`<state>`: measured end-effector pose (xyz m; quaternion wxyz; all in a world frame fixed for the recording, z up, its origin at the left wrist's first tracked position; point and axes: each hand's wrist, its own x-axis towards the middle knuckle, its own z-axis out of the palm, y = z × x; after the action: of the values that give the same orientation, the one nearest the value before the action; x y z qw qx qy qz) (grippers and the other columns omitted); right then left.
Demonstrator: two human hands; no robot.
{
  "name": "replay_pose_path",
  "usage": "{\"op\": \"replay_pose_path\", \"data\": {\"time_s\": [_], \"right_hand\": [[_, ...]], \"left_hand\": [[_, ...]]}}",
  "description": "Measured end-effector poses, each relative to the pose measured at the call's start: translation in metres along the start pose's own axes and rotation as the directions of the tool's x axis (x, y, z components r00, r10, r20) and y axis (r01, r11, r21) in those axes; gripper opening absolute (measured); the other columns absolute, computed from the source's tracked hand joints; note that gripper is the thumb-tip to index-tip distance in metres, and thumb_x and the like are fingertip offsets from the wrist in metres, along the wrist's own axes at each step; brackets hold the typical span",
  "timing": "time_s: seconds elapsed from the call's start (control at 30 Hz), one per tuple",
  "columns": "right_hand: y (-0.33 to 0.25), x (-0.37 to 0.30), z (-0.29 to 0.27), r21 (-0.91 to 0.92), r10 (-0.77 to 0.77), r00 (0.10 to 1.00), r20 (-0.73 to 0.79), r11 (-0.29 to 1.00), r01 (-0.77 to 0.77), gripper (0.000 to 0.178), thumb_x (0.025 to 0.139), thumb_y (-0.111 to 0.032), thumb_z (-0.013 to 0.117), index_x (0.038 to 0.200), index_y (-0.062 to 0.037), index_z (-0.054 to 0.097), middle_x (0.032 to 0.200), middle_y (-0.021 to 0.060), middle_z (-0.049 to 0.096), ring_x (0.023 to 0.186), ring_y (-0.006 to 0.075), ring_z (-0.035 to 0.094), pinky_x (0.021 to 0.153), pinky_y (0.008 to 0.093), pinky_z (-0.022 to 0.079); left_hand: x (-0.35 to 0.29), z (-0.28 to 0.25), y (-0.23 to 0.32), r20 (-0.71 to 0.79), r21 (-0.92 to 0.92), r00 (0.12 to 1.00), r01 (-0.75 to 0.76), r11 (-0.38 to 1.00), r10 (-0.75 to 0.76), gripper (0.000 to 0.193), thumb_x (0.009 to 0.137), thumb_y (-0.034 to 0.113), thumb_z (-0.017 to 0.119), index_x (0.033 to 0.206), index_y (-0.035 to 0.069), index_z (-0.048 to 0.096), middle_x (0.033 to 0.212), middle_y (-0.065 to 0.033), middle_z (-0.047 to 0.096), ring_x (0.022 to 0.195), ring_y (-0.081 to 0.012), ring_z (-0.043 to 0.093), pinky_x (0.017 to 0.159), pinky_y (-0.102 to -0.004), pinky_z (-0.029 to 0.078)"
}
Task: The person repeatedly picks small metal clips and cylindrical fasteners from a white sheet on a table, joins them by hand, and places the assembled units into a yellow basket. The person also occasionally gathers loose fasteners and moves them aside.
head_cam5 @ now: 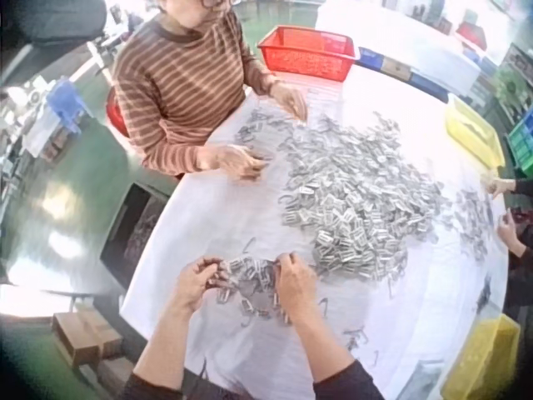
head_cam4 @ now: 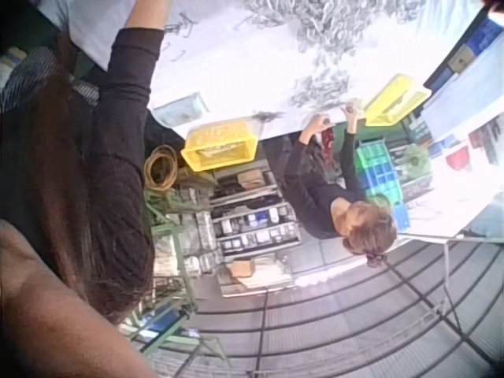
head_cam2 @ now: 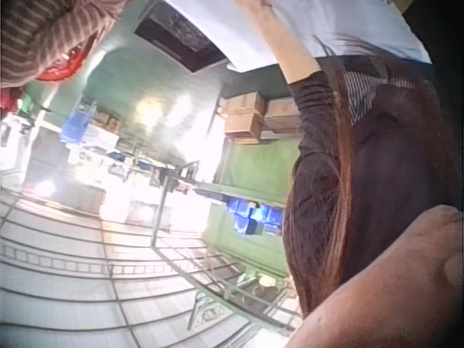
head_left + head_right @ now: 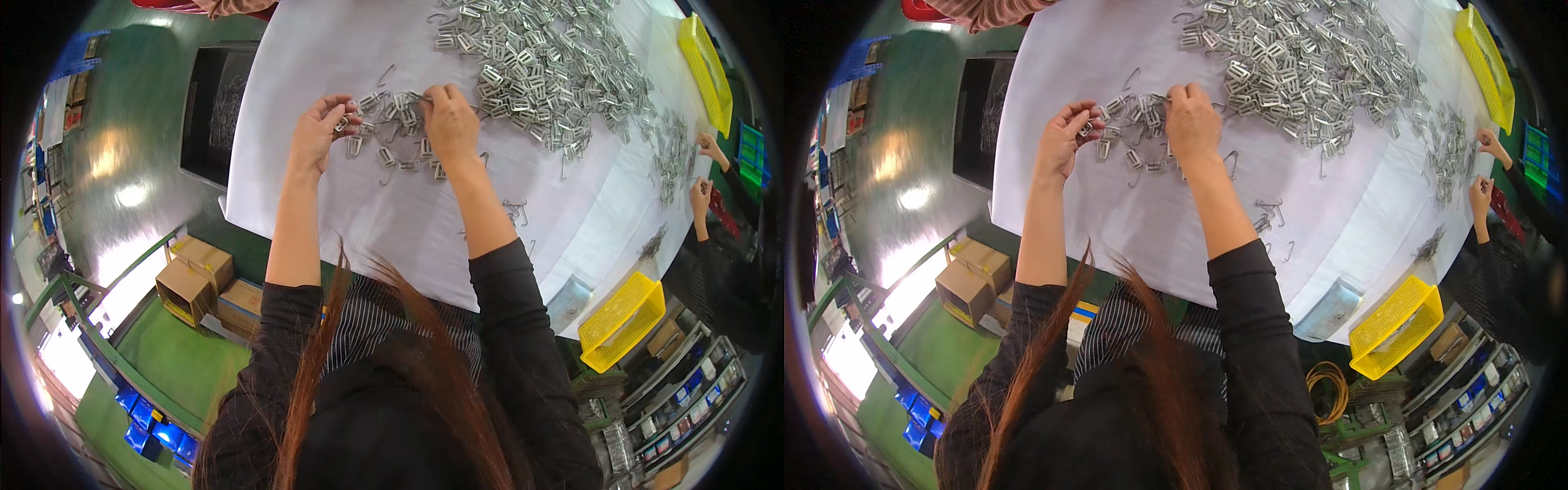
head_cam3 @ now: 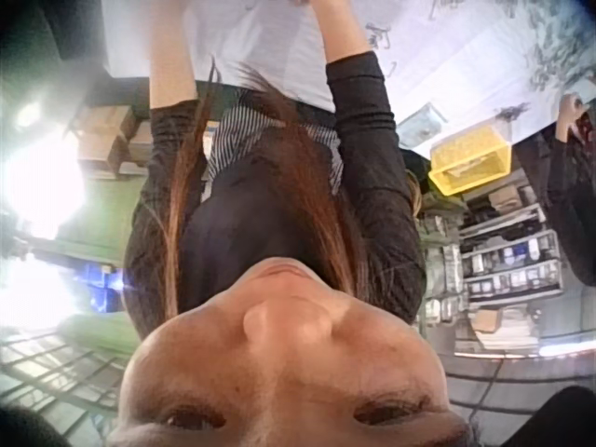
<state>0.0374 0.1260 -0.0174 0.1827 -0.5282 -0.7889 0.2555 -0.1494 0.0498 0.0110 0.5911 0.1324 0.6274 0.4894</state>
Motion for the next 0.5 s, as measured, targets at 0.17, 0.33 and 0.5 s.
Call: {"op": "replay_pose_path", "data": {"time_s": [0.17, 0.33, 0.5], "right_hand": [[-0.025, -0.020, -0.019, 0.406, 0.228, 0.908, 0.351, 0.837, -0.367, 0.016, 0.077, -0.013, 0.064, 0.090, -0.0042, 0.065, 0.073, 0.0079, 0.064, 0.069, 0.0195, 0.061, 0.061, 0.0315, 0.046], [-0.019, -0.023, -0.049, 0.250, 0.358, 0.851, 0.384, 0.847, -0.469, 0.018, 0.077, -0.012, 0.063, 0.092, -0.0032, 0.066, 0.074, 0.0113, 0.065, 0.067, 0.0182, 0.061, 0.064, 0.0283, 0.046], [-0.003, -0.025, -0.053, 0.283, 0.200, 0.954, 0.224, 0.923, -0.260, 0.018, 0.075, -0.012, 0.064, 0.091, -0.0027, 0.067, 0.074, 0.0078, 0.064, 0.066, 0.0138, 0.057, 0.062, 0.0246, 0.043]], "left_hand": [[-0.013, -0.011, 0.003, 0.014, -0.450, 0.994, -0.087, 0.889, 0.104, 0.029, 0.086, -0.002, 0.042, 0.115, -0.003, 0.049, 0.106, -0.0125, 0.057, 0.098, -0.0212, 0.059, 0.080, -0.0276, 0.049], [-0.005, -0.028, -0.009, -0.171, 0.354, 0.962, -0.142, 0.924, 0.214, 0.033, 0.088, 0.001, 0.042, 0.120, 0.001, 0.047, 0.113, -0.0145, 0.056, 0.097, -0.0229, 0.057, 0.082, -0.0289, 0.047], [0.015, 0.005, -0.027, -0.018, 0.882, 0.810, -0.263, 0.390, 0.586, 0.019, 0.082, 0.007, 0.053, 0.099, 0.002, 0.058, 0.094, -0.0161, 0.059, 0.084, -0.0267, 0.058, 0.073, -0.0332, 0.046]]}}
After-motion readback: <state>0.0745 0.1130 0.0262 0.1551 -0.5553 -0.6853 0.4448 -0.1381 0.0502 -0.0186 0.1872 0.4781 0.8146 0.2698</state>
